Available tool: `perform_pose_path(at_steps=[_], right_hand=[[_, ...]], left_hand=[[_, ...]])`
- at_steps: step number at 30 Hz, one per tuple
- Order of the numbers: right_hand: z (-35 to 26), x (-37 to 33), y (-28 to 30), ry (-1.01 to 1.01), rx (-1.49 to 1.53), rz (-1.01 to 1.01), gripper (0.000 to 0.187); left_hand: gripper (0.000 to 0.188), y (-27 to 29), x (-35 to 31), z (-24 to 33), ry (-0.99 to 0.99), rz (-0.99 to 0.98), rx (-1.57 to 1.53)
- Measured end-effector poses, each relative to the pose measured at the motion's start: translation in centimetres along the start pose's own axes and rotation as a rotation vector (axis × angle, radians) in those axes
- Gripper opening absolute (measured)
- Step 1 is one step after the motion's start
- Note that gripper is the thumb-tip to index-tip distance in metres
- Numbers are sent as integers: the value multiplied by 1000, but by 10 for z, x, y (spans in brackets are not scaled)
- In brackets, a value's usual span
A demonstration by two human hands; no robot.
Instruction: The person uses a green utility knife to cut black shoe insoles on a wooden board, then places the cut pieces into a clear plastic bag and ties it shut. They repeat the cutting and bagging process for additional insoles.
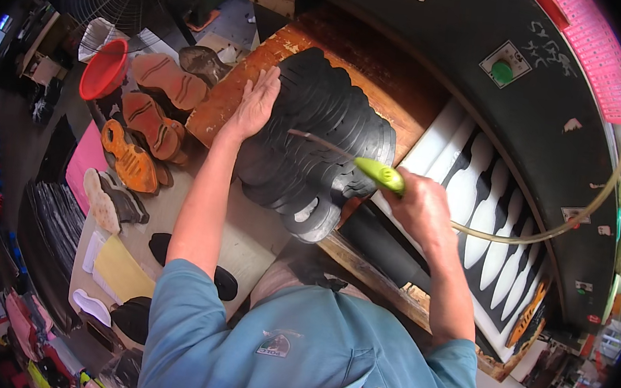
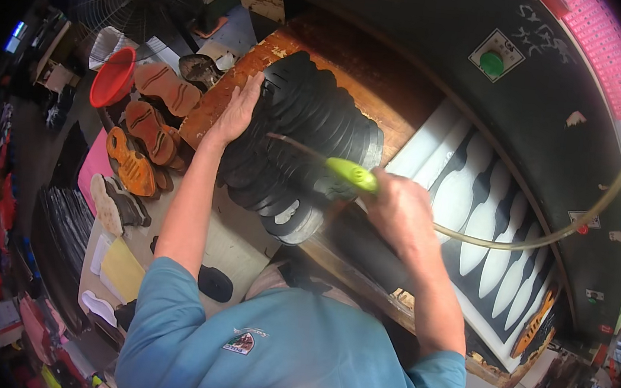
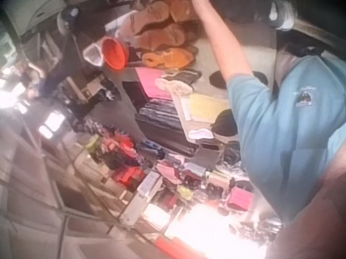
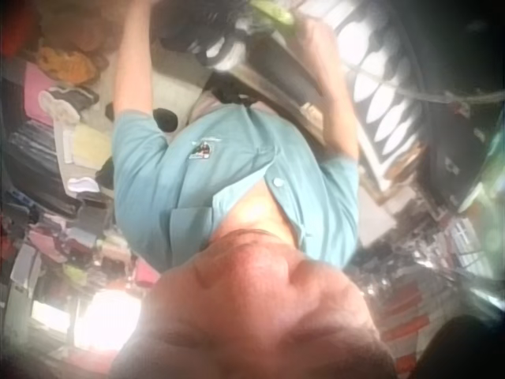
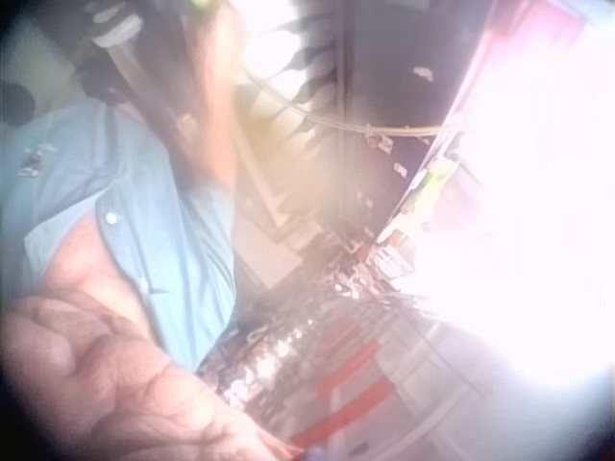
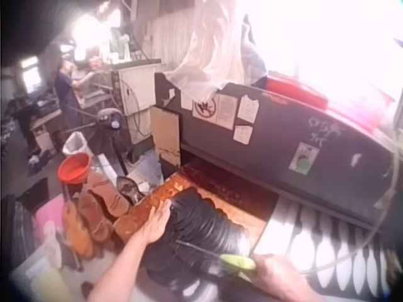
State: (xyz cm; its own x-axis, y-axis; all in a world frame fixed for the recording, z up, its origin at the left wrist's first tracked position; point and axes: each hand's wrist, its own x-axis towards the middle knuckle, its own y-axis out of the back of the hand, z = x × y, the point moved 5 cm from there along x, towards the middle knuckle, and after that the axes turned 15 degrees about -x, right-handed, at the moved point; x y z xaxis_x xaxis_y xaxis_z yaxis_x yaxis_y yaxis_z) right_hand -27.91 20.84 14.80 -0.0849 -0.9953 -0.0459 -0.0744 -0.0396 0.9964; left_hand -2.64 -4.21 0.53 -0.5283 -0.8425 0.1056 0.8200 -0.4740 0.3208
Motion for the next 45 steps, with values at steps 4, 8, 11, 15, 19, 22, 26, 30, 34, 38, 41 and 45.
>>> perform_pose_path(at_steps=[4, 8, 11, 15, 19, 22, 26, 30, 34, 38, 41, 45], right_hand=[[33, -10, 28, -59, -93, 33, 23], [59, -27, 67, -53, -175, 92, 29], [90, -38, 120, -156, -301, 195, 33], [111, -50, 191, -228, -368, 403, 30], [132, -57, 256, -294, -326, 644, 31], [160, -40, 291, -344, -333, 683, 41], [197, 13, 315, -280, -442, 662, 54], [221, 81, 311, -201, -604, 570, 53], [188, 94, 289, -35, -686, 995, 32], [113, 57, 164, 56, 331, 727, 24], [25, 0, -3, -97, 648, -307, 40], [-34, -77, -97, -422, 1136, -609, 66]], left_hand=[[70, -8, -5, 4, -30, 66, 225], [69, -9, -6, 20, -124, 74, 413], [71, -12, -8, 27, -111, 57, 470], [70, -15, -14, 27, -74, 33, 457], [69, -14, -16, 27, -71, 35, 454], [69, -15, -15, 26, -73, 40, 440], [69, -14, -14, 26, -61, 40, 436], [68, -14, -14, 30, -54, 45, 447], [69, -14, -11, 27, -86, 61, 444], [70, -12, -11, 22, -186, 102, 417], [71, -11, -12, 18, -144, 98, 431], [72, -12, -13, 18, -130, 88, 418]])
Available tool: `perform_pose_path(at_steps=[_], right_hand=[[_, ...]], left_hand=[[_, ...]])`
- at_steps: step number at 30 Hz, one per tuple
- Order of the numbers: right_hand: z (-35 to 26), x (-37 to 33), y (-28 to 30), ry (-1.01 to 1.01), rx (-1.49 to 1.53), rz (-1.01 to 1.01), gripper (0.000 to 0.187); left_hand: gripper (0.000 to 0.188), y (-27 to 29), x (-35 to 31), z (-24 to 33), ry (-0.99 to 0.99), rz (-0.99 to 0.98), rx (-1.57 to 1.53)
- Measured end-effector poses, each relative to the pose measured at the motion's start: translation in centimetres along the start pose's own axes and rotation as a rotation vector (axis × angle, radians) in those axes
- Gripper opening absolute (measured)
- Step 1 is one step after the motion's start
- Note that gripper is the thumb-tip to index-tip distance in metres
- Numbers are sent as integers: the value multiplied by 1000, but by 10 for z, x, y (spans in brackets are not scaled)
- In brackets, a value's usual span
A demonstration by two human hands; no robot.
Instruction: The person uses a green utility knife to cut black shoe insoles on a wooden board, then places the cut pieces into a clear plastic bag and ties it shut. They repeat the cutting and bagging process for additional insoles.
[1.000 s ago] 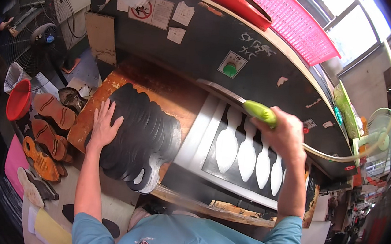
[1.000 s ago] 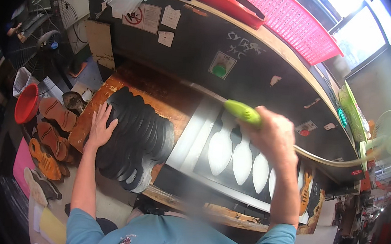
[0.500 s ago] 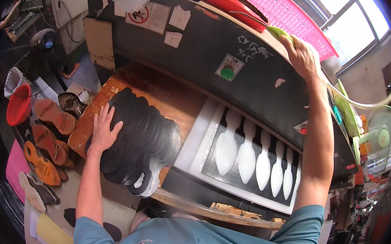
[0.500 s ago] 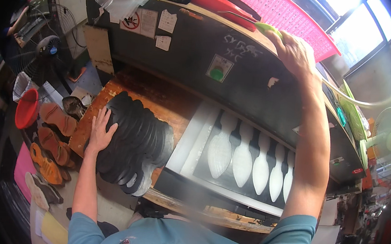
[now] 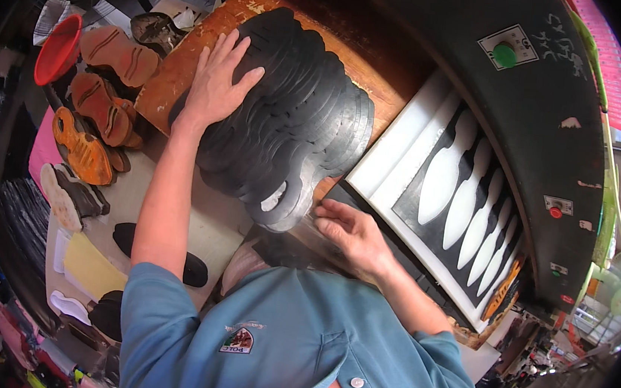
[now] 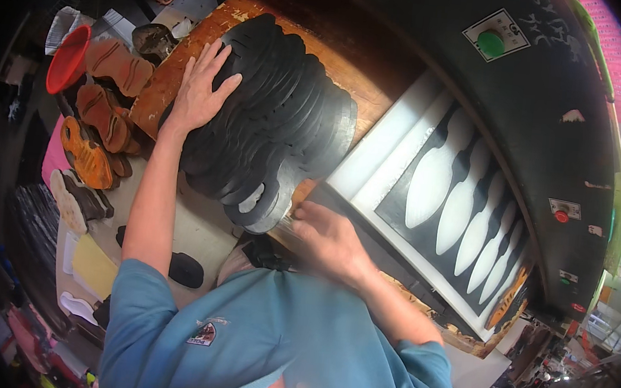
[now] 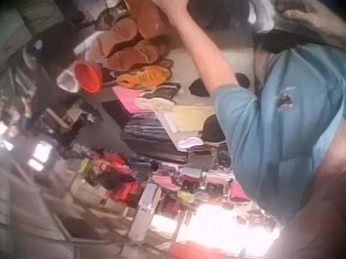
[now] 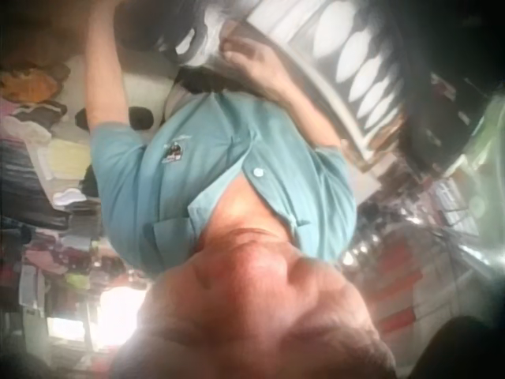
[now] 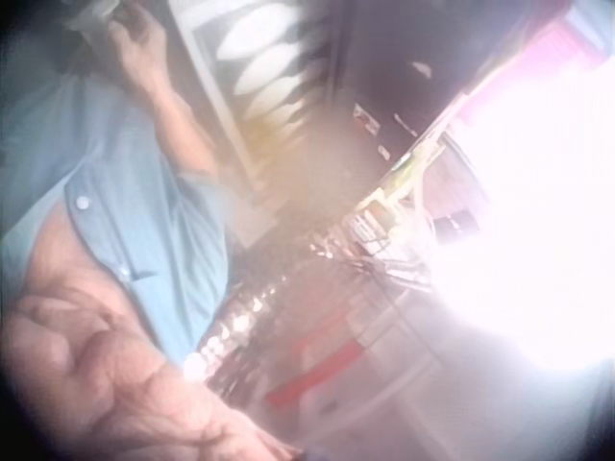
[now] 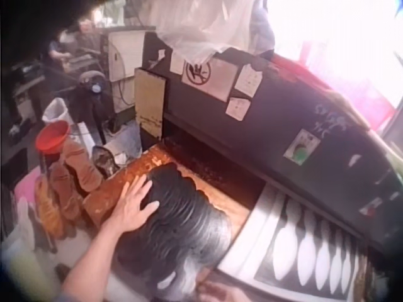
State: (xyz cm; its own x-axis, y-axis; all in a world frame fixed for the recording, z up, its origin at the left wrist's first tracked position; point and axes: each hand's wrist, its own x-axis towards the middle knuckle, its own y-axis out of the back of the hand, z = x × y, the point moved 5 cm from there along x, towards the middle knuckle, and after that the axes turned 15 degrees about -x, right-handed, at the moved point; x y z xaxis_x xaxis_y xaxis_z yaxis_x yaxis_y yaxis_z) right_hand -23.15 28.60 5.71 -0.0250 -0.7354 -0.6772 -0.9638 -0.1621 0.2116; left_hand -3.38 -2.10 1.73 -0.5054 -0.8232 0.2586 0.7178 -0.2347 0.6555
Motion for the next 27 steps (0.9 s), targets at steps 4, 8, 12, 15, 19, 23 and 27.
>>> perform_pose_path(at_steps=[4, 8, 12, 15, 19, 23, 27], right_hand=[[11, -3, -12, -39, 477, 143, 71], [0, 21, -26, 20, 676, 153, 70], [-16, 41, -37, 130, 960, 124, 42], [-29, 51, -32, 80, 913, 177, 30], [-62, 73, -18, 84, 614, 290, 45], [-99, 93, -14, 171, 263, 434, 66], [-143, 128, -17, 385, 137, 353, 70]], left_hand=[[70, 1, 1, 4, 1, 1, 7], [69, 1, 2, 4, 4, -7, -9], [70, 0, 1, 3, 5, -9, -23], [72, 1, 2, 4, -5, 0, -30], [71, 1, 2, 2, -12, 10, -46], [68, -1, 2, -2, -16, 28, -85], [62, 3, 7, -6, 44, 50, -253]])
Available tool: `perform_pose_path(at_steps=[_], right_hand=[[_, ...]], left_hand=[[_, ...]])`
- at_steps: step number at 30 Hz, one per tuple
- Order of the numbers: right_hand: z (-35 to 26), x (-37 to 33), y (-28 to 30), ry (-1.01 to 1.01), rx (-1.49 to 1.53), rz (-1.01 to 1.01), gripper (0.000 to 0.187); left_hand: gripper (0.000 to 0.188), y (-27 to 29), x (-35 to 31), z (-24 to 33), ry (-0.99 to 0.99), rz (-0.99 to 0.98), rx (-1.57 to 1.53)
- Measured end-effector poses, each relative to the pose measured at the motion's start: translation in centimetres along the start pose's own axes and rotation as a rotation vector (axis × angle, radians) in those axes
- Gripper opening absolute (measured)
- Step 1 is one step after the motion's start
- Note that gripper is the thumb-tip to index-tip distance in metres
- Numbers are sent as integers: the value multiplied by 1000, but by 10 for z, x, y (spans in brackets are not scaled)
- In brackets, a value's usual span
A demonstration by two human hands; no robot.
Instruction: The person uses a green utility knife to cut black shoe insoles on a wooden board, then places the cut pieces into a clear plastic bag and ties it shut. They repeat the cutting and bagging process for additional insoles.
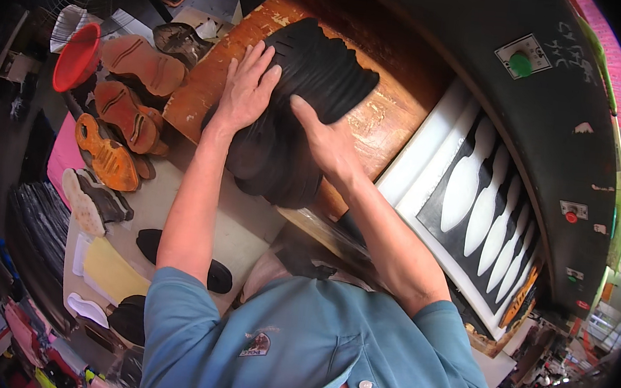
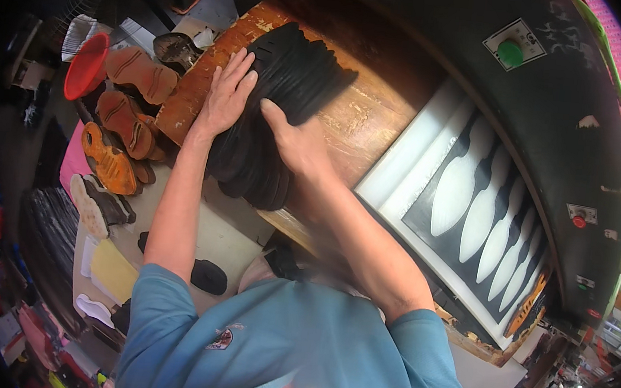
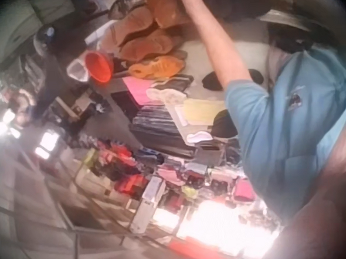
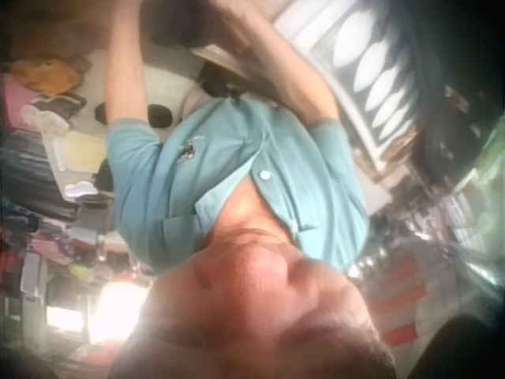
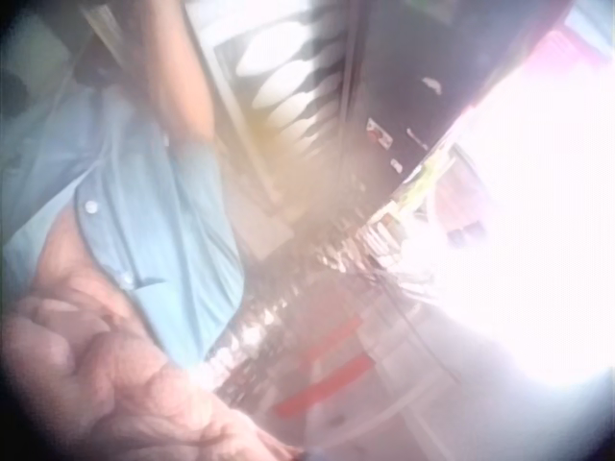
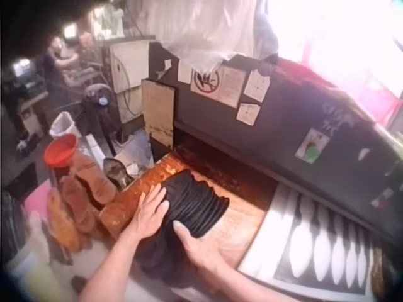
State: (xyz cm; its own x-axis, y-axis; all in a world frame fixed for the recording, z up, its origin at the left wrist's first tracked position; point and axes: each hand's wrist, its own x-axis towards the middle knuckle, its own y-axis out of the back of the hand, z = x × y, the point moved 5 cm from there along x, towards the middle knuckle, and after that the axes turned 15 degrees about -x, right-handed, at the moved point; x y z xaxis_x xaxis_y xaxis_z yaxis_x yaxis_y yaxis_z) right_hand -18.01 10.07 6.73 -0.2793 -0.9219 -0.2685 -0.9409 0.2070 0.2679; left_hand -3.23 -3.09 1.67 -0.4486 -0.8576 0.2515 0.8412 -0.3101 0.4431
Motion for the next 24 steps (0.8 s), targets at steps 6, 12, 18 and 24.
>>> perform_pose_path(at_steps=[6, 12, 18, 24], right_hand=[[-13, 43, -31, 185, 43, -162, 53], [-35, -5, -3, 260, -3, -93, 53], [-65, -41, 0, 354, 120, -185, 56], [-65, -43, 10, 671, -210, -99, 74]], left_hand=[[55, 11, -2, 13, 221, 90, -644], [62, 42, -25, 64, 122, 115, -904], [69, 48, -35, 93, 358, -69, -1455], [71, 38, -53, 104, 412, -6, -1344]])
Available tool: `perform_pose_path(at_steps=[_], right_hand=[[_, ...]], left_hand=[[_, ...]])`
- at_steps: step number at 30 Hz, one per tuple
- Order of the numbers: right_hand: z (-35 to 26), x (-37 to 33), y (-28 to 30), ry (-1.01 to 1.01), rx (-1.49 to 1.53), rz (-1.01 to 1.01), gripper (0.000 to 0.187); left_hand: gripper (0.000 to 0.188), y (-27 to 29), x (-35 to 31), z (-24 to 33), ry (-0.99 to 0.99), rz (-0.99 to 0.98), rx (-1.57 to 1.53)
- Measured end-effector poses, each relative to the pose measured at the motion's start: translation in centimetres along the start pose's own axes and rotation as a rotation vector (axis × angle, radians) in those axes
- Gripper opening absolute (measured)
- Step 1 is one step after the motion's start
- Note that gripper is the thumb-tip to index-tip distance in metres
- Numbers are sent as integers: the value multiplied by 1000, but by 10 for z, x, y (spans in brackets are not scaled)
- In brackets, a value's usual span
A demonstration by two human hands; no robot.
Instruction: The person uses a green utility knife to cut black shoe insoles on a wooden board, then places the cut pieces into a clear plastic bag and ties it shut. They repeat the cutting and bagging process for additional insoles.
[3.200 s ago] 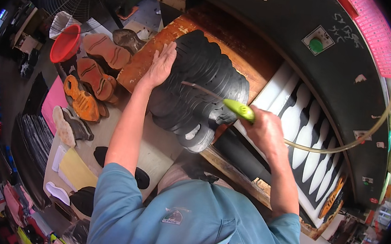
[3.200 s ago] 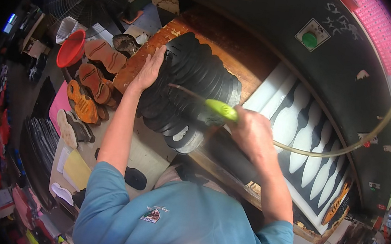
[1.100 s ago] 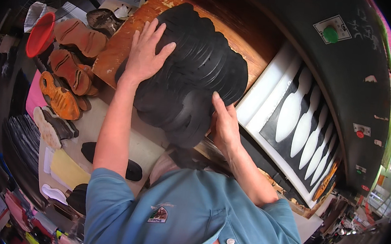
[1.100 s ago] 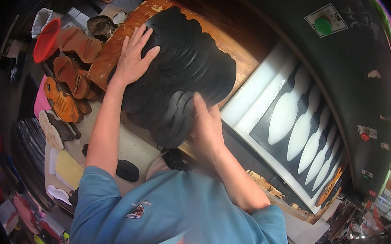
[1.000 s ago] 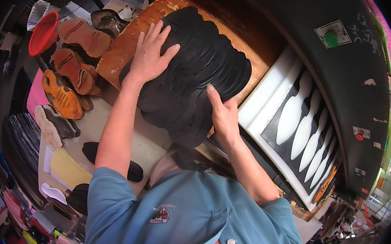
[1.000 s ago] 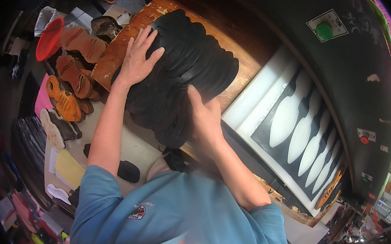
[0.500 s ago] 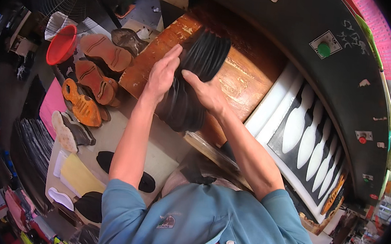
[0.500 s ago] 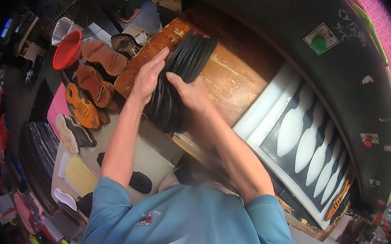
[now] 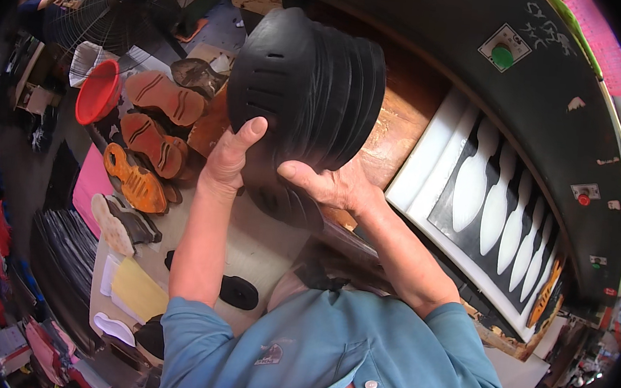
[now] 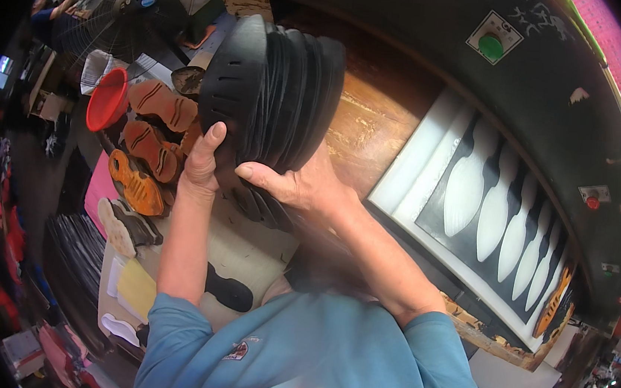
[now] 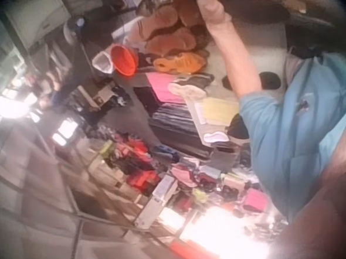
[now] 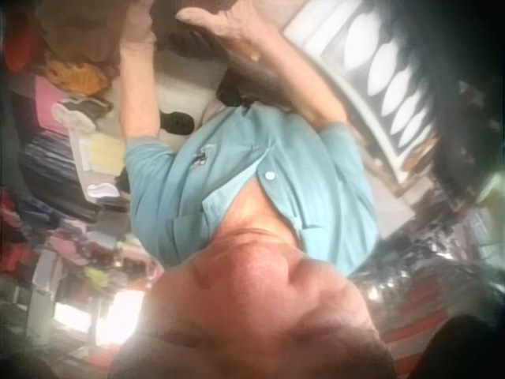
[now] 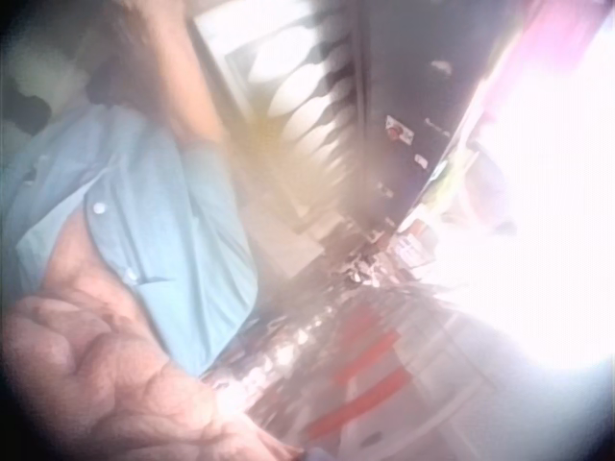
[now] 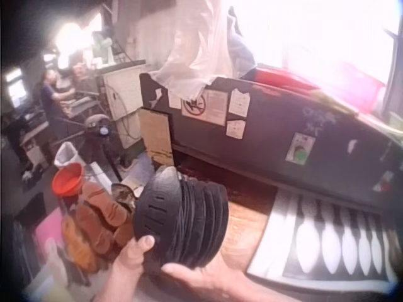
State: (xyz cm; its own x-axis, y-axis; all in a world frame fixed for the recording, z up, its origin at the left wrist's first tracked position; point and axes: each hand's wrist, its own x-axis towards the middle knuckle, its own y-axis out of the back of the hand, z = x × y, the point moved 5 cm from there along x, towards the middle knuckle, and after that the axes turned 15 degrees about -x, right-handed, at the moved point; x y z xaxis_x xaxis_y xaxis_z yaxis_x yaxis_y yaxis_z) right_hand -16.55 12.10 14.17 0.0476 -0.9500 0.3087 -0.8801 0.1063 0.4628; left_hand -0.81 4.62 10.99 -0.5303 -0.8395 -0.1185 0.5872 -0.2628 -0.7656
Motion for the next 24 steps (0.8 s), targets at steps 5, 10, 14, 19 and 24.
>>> perform_pose_path(at_steps=[5, 10, 14, 19, 24], right_hand=[[32, -21, 21, -196, 246, 105, 98], [70, -41, 77, -332, 261, 474, 81], [82, -36, 73, -274, -230, 314, 47], [104, -37, 71, -311, -220, 345, 44], [126, -29, 46, -541, -1, 341, 84]], left_hand=[[63, -42, -3, 39, -77, -183, 446], [69, -55, 6, 28, -119, -267, 1102], [72, -50, 20, -29, -318, -358, 1727], [77, -36, 26, -36, -325, -346, 1719], [86, -34, 27, -32, -273, -305, 1686]])
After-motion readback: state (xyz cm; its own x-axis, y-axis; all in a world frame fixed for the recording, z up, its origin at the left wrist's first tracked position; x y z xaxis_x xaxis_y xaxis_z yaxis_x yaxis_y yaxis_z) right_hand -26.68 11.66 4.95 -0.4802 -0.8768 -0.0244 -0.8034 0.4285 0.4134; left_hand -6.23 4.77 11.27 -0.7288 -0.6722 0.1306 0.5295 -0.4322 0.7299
